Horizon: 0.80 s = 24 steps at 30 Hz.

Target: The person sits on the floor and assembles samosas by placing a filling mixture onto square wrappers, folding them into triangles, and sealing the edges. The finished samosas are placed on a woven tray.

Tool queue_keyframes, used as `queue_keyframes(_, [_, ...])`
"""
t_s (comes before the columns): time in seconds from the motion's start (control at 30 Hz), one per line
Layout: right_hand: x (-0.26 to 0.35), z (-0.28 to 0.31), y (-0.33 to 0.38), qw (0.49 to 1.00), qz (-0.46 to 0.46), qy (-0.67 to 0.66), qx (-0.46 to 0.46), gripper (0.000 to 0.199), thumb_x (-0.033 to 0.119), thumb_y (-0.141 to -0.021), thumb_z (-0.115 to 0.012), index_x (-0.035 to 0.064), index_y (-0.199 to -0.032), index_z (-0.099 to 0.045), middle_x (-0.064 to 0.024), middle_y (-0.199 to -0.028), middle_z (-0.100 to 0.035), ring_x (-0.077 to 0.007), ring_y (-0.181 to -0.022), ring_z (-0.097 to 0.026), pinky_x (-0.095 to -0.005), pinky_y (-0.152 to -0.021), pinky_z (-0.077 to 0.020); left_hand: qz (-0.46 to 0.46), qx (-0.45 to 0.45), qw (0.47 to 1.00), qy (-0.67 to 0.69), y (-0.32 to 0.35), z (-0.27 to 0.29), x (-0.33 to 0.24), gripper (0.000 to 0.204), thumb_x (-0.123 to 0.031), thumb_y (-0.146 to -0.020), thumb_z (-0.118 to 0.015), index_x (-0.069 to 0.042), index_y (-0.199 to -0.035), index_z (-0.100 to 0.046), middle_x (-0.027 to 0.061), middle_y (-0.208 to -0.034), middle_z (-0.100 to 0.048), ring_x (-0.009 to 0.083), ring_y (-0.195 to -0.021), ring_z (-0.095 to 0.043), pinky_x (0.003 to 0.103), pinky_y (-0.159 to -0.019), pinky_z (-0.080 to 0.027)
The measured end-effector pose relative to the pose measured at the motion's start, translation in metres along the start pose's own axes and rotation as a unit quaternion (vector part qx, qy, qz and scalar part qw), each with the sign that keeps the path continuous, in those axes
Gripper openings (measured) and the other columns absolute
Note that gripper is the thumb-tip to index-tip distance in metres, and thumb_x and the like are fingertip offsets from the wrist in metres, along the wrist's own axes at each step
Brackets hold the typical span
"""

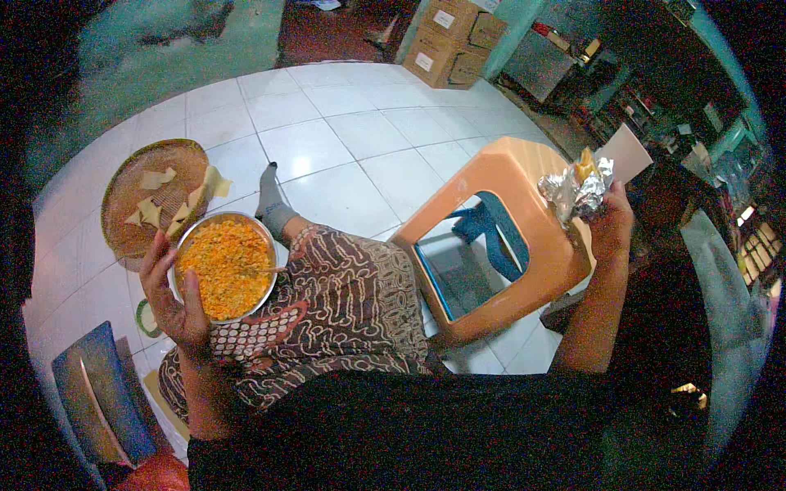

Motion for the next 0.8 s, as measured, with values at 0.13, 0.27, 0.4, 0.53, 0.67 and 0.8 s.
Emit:
queue_keyframes(0.13, [-0.021, 0.082, -0.021, 0.933, 0.101, 0.320, -0.134, 0.038, 0.016, -0.077, -0.052, 0.0068, -0.113, -0.045, -0.0063, -0.101, -0.053, -0.0166, -0.088, -0.054, -0.0286, -0.073, -0.0462, 0.052, 0.006, 0.999, -0.006, 0.020, -0.008, 0.057, 0.024, 0.004, -0.077, -0.052, 0.000, -0.101, -0.055, 0.0196, -0.117, -0.050, 0.0296, -0.110, -0.047, 0.039, -0.097, -0.033])
queue_keyframes(0.27, [-0.069, 0.158, -0.048, 0.951, 0.125, 0.280, -0.043, 0.034, 0.022, -0.084, -0.050, 0.0067, -0.114, -0.047, -0.0053, -0.100, -0.053, -0.0167, -0.085, -0.053, -0.0312, -0.075, -0.0436, 0.077, 0.042, 0.993, -0.078, 0.033, 0.012, 0.095, 0.021, 0.003, -0.076, -0.054, 0.001, -0.097, -0.057, 0.0188, -0.112, -0.054, 0.0303, -0.104, -0.051, 0.037, -0.093, -0.037])
queue_keyframes(0.4, [-0.088, 0.197, -0.063, 0.984, -0.014, 0.176, -0.029, 0.038, 0.029, -0.084, -0.051, 0.0066, -0.115, -0.048, -0.0086, -0.107, -0.053, -0.0209, -0.094, -0.053, -0.0362, -0.078, -0.0446, 0.194, -0.004, 0.980, -0.049, 0.053, 0.042, 0.152, 0.021, 0.003, -0.077, -0.054, 0.001, -0.098, -0.056, 0.0168, -0.109, -0.055, 0.0251, -0.102, -0.053, 0.033, -0.089, -0.040])
queue_keyframes(0.53, [-0.088, 0.190, -0.070, 0.984, -0.014, 0.174, -0.030, 0.039, 0.033, -0.084, -0.051, 0.0067, -0.112, -0.050, -0.0102, -0.109, -0.053, -0.0220, -0.095, -0.053, -0.0374, -0.077, -0.0453, 0.320, -0.114, 0.936, 0.095, 0.067, 0.061, 0.186, 0.022, 0.003, -0.080, -0.053, 0.001, -0.102, -0.054, 0.0110, -0.101, -0.057, 0.0142, -0.095, -0.053, 0.026, -0.084, -0.042])
queue_keyframes(0.67, [-0.081, 0.205, -0.064, 0.985, 0.002, 0.167, -0.054, 0.040, 0.037, -0.083, -0.051, 0.0068, -0.109, -0.052, -0.0118, -0.111, -0.053, -0.0232, -0.097, -0.054, -0.0386, -0.076, -0.0460, 0.401, -0.145, 0.894, 0.140, 0.069, 0.064, 0.194, 0.022, 0.002, -0.082, -0.052, 0.001, -0.104, -0.053, 0.0065, -0.097, -0.055, 0.0094, -0.087, -0.051, 0.022, -0.079, -0.041])
queue_keyframes(0.8, [-0.043, 0.182, -0.036, 0.902, 0.145, 0.372, -0.166, 0.043, 0.038, -0.084, -0.051, 0.0051, -0.111, -0.051, -0.0145, -0.115, -0.051, -0.0256, -0.101, -0.052, -0.0401, -0.080, -0.0441, 0.429, -0.163, 0.882, 0.109, 0.062, 0.079, 0.189, 0.022, -0.001, -0.083, -0.052, 0.001, -0.105, -0.053, 0.0058, -0.098, -0.055, 0.0091, -0.086, -0.050, 0.021, -0.076, -0.041])
Point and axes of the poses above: each hand's wrist, its own y-axis away from the middle knuckle, its own z-axis out of the back of the hand, x = y × z, the point moved 5 cm from there along -y, towards the middle knuckle
